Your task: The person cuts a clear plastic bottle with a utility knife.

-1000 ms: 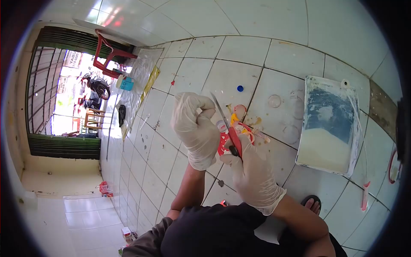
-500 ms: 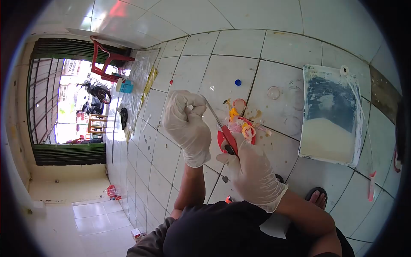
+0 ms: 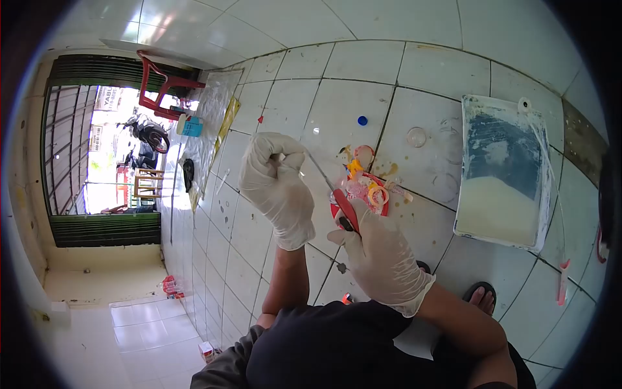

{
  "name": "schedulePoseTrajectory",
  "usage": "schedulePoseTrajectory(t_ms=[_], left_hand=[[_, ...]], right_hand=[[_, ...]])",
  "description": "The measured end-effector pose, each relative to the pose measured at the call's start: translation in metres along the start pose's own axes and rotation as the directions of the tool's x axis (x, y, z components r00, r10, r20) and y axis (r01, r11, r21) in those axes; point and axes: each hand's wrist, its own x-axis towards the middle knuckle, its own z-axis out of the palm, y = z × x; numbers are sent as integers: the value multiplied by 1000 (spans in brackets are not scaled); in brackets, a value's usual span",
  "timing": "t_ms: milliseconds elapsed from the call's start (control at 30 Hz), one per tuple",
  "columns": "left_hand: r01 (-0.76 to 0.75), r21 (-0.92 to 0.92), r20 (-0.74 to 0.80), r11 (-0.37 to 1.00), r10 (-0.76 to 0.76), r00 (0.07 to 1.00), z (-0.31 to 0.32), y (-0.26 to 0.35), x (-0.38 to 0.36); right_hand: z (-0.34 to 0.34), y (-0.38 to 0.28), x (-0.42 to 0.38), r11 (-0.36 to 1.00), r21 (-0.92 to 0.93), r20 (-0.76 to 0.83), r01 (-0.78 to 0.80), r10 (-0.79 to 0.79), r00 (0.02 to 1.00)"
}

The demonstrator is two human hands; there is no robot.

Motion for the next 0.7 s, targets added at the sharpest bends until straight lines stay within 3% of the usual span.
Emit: schedulePoseTrajectory(t_ms=[200, 300, 500, 667, 700], left_hand=[[23, -147, 36, 989, -18, 999, 2, 0, -9], [35, -85, 36, 996, -32, 999, 2, 0, -9], [71, -147, -41, 987, -77, 996, -1, -8, -5], [143, -208, -70, 968, -160, 985, -4, -19, 7], [163, -262, -76, 951, -188, 979, -6, -21, 9]], right_hand=[[-5, 0, 5, 998, -52, -14, -37, 36, 999], [-5, -3, 7, 997, -13, 5, -73, 73, 997], [6, 7, 3, 990, 126, 20, -66, 64, 998], [1, -4, -3, 963, 221, 104, -154, 134, 986], [-3, -7, -4, 983, 130, 82, -129, 119, 990]])
